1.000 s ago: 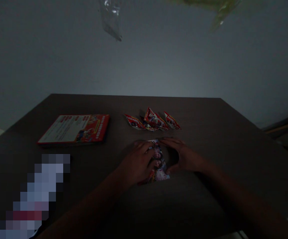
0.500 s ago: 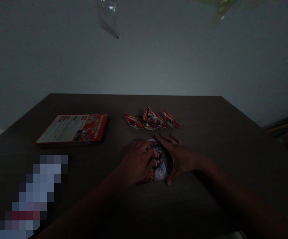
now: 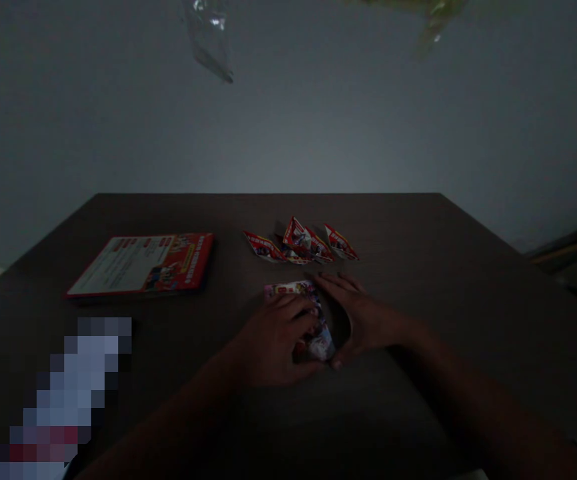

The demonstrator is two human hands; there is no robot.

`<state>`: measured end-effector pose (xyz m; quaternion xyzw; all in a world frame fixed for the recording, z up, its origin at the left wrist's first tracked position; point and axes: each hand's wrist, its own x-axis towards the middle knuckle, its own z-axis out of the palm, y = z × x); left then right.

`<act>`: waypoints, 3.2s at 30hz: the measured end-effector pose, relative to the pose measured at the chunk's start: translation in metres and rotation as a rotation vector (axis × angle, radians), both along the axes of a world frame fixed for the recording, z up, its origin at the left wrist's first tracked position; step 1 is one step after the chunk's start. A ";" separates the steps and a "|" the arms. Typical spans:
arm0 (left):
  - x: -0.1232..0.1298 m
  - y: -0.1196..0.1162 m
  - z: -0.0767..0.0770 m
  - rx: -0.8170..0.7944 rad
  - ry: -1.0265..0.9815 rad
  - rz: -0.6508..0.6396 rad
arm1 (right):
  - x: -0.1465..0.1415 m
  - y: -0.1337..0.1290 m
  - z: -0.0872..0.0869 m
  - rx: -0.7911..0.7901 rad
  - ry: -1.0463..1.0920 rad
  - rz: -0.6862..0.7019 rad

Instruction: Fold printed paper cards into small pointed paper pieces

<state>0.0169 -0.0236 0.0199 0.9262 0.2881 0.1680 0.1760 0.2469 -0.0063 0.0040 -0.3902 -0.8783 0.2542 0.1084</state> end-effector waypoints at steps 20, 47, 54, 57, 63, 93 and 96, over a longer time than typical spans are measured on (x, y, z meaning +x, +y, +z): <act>-0.001 0.005 -0.005 -0.084 -0.094 0.087 | 0.010 0.002 0.006 0.014 0.270 -0.062; -0.003 0.010 -0.006 -0.452 -0.558 0.314 | -0.006 -0.015 0.023 -0.026 0.455 -0.176; 0.001 -0.001 -0.001 -0.385 -0.559 0.474 | -0.016 -0.018 0.019 -0.032 0.586 -0.272; 0.002 -0.003 0.000 -0.358 -0.579 0.463 | -0.019 -0.019 0.018 -0.010 0.623 -0.286; 0.004 -0.006 -0.001 -0.431 -0.711 0.472 | -0.018 -0.023 0.025 0.104 0.610 -0.205; 0.006 -0.011 0.002 -0.261 -0.794 0.424 | -0.041 -0.028 0.019 -0.248 0.986 -0.499; 0.005 -0.011 0.001 -0.265 -0.806 0.434 | -0.041 -0.028 0.017 -0.263 1.011 -0.497</act>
